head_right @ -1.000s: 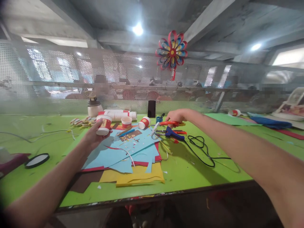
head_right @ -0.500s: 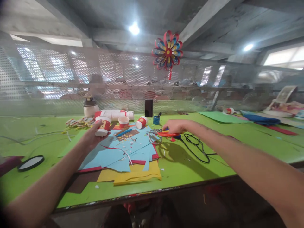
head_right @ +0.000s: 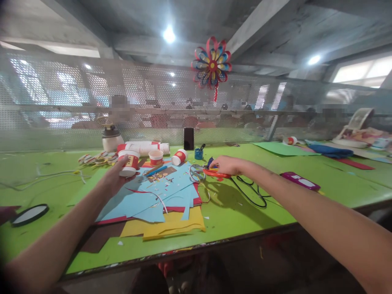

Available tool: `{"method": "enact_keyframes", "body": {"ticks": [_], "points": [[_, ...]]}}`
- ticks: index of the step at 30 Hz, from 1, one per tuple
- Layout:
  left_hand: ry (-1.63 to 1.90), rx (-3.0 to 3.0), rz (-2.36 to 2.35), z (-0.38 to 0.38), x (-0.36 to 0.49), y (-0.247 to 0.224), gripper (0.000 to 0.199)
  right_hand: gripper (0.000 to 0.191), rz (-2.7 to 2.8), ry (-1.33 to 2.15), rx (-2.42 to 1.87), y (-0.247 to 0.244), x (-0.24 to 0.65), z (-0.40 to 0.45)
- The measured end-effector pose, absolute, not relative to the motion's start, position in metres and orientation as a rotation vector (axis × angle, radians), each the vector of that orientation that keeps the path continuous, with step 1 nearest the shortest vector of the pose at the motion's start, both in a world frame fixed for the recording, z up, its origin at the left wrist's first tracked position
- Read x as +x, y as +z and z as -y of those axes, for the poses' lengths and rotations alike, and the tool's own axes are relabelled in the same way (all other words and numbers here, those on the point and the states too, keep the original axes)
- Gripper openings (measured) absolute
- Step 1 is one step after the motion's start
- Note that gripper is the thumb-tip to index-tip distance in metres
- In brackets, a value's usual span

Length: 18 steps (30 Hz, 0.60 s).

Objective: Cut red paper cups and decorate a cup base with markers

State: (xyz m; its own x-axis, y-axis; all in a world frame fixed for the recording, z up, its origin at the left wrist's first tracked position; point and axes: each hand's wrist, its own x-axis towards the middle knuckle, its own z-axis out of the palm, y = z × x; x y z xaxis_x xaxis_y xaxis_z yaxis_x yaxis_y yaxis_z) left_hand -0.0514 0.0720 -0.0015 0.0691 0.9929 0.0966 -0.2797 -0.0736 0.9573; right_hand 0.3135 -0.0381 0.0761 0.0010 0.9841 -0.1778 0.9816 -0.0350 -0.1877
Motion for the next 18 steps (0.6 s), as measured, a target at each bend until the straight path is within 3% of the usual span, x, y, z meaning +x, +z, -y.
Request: {"method": "enact_keyframes", "body": {"ticks": [9, 18], "points": [[1.345, 1.15, -0.91, -0.073, -0.053, -0.003, 0.046, 0.029, 2.094, 0.288, -2.357, 0.08, 0.305, 0.002], [1.328, 1.174, -0.953, -0.072, -0.051, -0.002, 0.054, 0.027, 1.899, 0.58, -2.273, 0.074, 0.323, 0.013]]}}
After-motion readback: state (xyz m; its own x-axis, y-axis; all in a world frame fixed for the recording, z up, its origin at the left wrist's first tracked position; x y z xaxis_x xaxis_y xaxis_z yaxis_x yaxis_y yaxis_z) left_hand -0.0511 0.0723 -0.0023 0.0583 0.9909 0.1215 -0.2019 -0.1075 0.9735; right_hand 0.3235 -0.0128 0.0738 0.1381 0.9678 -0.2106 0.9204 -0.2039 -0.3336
